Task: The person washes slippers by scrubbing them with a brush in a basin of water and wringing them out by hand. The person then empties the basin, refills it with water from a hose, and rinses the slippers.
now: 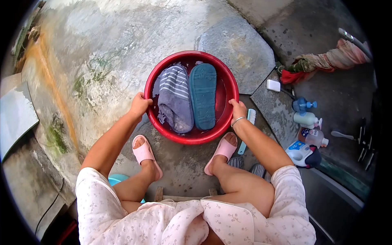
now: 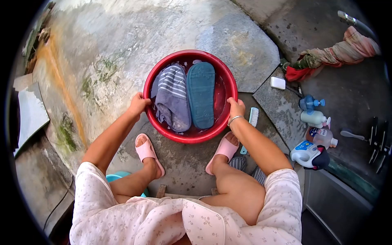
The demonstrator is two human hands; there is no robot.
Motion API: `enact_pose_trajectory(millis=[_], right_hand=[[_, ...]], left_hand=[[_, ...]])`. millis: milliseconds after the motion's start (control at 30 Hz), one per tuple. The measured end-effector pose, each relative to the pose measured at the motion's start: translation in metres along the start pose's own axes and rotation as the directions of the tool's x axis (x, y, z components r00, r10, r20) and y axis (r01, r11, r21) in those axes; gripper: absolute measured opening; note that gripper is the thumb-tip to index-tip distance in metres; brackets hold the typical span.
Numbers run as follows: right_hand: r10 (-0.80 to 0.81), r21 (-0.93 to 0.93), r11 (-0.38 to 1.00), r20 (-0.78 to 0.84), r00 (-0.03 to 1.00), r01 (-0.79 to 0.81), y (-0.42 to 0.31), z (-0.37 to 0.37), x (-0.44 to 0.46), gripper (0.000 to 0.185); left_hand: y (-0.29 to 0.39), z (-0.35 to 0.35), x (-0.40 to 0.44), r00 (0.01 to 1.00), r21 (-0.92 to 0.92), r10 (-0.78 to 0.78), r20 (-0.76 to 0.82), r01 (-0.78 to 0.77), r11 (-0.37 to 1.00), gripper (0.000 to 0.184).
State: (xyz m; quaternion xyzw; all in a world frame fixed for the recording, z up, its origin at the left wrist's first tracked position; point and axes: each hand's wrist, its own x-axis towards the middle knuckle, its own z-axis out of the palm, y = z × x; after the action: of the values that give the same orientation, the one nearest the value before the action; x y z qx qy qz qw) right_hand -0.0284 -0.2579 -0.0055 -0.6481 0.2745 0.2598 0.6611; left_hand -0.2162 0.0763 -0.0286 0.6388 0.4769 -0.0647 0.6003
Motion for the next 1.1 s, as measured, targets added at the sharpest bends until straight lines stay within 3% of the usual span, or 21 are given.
enact_pose_trajectory(millis=[133, 167, 200, 233, 267, 300, 333, 367, 400, 433, 500, 533, 633, 767, 900, 967, 1033, 1100], right_hand=[[-0.031, -0.154, 0.988, 0.014, 0.999, 0.033, 0.02, -0.024, 0.03, 0.029], [-0.211, -0.411, 0.884, 0.074, 0.975, 0.222, 0.02, -0.033, 0.048, 0.038], [-0.293, -0.522, 0.792, 0.131, 0.947, 0.317, 0.008, -0.029, 0.043, 0.042], [-0.372, -0.616, 0.677, 0.186, 0.91, 0.403, -0.004, -0.024, 0.038, 0.047], [-0.562, -0.731, 0.327, 0.359, 0.745, 0.599, -0.042, -0.001, 0.0, 0.058], [-0.639, -0.736, -0.081, 0.555, 0.532, 0.672, -0.062, 0.016, -0.027, 0.069], [-0.567, -0.678, -0.055, 0.625, 0.536, 0.733, -0.062, 0.028, -0.037, 0.077], [-0.491, -0.617, -0.023, 0.692, 0.529, 0.786, -0.059, 0.041, -0.044, 0.086], [-0.406, -0.659, -0.032, 0.695, 0.593, 0.751, -0.045, 0.051, -0.047, 0.096], [-0.251, -0.739, 0.004, 0.651, 0.716, 0.673, -0.032, 0.06, -0.051, 0.106], [0.012, -0.845, -0.053, 0.533, 0.846, 0.533, -0.019, 0.083, -0.063, 0.118], [-0.001, -0.845, -0.129, 0.523, 0.852, 0.518, -0.008, 0.088, -0.065, 0.122], [-0.068, -0.848, -0.134, 0.525, 0.849, 0.513, 0.013, 0.09, -0.055, 0.126], [-0.078, -0.83, -0.116, 0.555, 0.828, 0.545, 0.028, 0.089, -0.044, 0.125], [-0.116, -0.857, -0.199, 0.503, 0.857, 0.476, 0.043, 0.1, -0.039, 0.124], [-0.089, -0.868, -0.236, 0.467, 0.88, 0.437, 0.046, 0.105, -0.038, 0.123], [-0.094, -0.878, -0.265, 0.435, 0.896, 0.398, 0.049, 0.11, -0.035, 0.122], [-0.07, -0.885, -0.243, 0.425, 0.903, 0.398, 0.047, 0.111, -0.031, 0.124]], left_hand=[[-0.006, 0.0, 0.0, 1.0, 0.075, 0.016, -0.019, -0.015, 0.997, 0.028], [-0.004, 0.002, -0.006, 1.0, 0.072, 0.015, -0.019, -0.014, 0.997, 0.028], [0.007, 0.008, -0.016, 0.954, 0.35, 0.27, -0.128, -0.211, 0.913, 0.038], [0.018, 0.013, -0.026, 0.834, 0.613, 0.528, -0.161, -0.335, 0.716, 0.048], [0.04, 0.016, -0.044, 0.787, 0.62, 0.612, -0.078, -0.443, 0.648, 0.063], [0.055, 0.024, -0.057, 0.673, 0.649, 0.739, 0.015, -0.569, 0.505, 0.066], [0.058, 0.034, -0.064, 0.633, 0.701, 0.765, 0.117, -0.598, 0.388, 0.069], [0.058, 0.048, -0.074, 0.674, 0.716, 0.713, 0.194, -0.594, 0.366, 0.072], [0.055, 0.064, -0.081, 0.755, 0.769, 0.595, 0.274, -0.544, 0.337, 0.08], [0.054, 0.076, -0.087, 0.781, 0.785, 0.531, 0.33, -0.539, 0.305, 0.093], [0.05, 0.091, -0.091, 0.827, 0.827, 0.422, 0.371, -0.501, 0.254, 0.101], [0.045, 0.093, -0.087, 0.831, 0.825, 0.42, 0.366, -0.498, 0.266, 0.101], [0.029, 0.1, -0.075, 0.837, 0.807, 0.436, 0.331, -0.491, 0.329, 0.105], [0.026, 0.107, -0.065, 0.841, 0.831, 0.417, 0.343, -0.48, 0.283, 0.106], [0.024, 0.113, -0.054, 0.868, 0.855, 0.308, 0.389, -0.465, 0.229, 0.101], [0.019, 0.116, -0.049, 0.852, 0.87, 0.355, 0.384, -0.463, 0.171, 0.094], [0.018, 0.116, -0.041, 0.847, 0.841, 0.364, 0.389, -0.487, 0.234, 0.087], [0.022, 0.115, -0.035, 0.86, 0.841, 0.244, 0.449, -0.499, 0.21, 0.084]])
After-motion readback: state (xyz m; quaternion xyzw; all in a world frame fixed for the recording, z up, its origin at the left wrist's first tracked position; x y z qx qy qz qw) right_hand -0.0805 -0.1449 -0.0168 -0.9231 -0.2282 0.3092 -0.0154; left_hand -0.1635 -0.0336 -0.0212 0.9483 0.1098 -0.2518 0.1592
